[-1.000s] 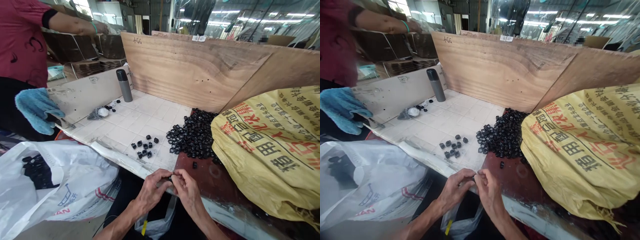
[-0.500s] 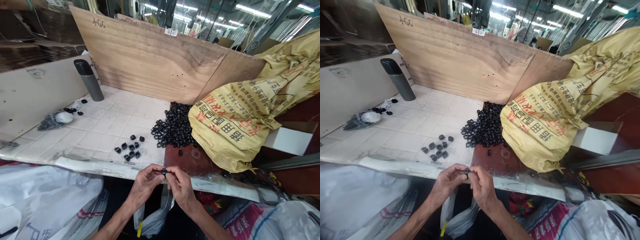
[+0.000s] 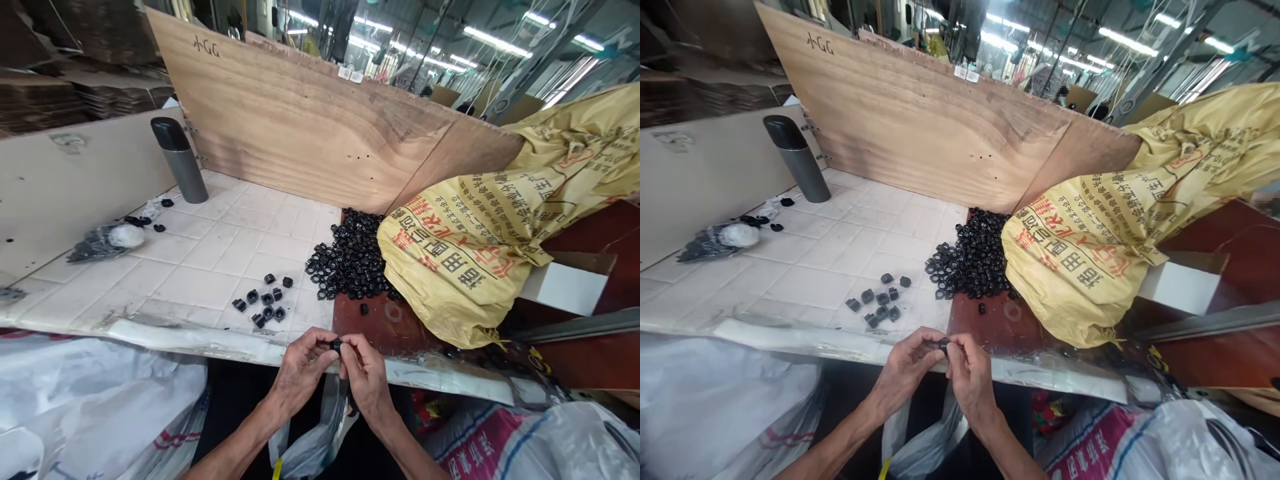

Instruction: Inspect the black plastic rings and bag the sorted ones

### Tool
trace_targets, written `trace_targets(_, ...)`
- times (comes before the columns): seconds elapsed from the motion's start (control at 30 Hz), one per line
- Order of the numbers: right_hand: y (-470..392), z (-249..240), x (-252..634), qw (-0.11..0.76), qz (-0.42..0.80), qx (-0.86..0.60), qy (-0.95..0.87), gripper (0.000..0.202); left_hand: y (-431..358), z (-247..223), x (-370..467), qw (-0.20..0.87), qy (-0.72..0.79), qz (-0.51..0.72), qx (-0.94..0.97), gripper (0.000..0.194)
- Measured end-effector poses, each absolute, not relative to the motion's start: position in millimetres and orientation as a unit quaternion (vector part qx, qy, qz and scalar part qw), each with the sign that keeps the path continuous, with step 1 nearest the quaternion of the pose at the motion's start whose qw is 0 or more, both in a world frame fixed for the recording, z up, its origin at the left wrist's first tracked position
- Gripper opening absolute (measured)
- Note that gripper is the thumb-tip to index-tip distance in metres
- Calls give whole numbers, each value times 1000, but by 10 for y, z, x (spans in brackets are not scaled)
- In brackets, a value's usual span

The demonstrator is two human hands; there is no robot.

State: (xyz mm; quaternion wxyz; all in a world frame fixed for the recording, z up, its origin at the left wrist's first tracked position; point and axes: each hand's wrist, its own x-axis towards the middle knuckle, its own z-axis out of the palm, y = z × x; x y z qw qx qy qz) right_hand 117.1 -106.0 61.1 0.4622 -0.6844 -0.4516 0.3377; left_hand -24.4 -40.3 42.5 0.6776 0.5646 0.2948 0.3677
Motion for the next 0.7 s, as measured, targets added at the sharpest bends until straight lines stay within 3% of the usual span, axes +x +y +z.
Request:
trace_targets(0.27, -1012, 480, 1083, 489, 384, -671, -404, 31, -398, 389, -294, 690, 319, 355, 544, 25)
trace_targets(0.37, -980, 545, 1048, 518, 442, -652, -334, 35, -366, 312, -298, 547, 299, 392, 677, 21)
trace_targets(0.47, -927, 604, 1048, 546, 557, -581, -234, 38, -312, 280, -305, 395, 218, 414, 791, 34)
trace_targets(0.53, -878, 605, 1106, 526, 609, -557, -204, 40, -256, 294, -315, 348, 173, 401, 830, 39)
trace_targets(0.6, -818, 554, 1241, 506, 566, -605, -239, 41, -173, 303, -335, 330, 179, 376, 847, 36)
trace_targets(0.7, -710, 388, 1574, 503, 273, -738, -356, 34, 0, 245, -389, 284, 284, 361, 842, 25)
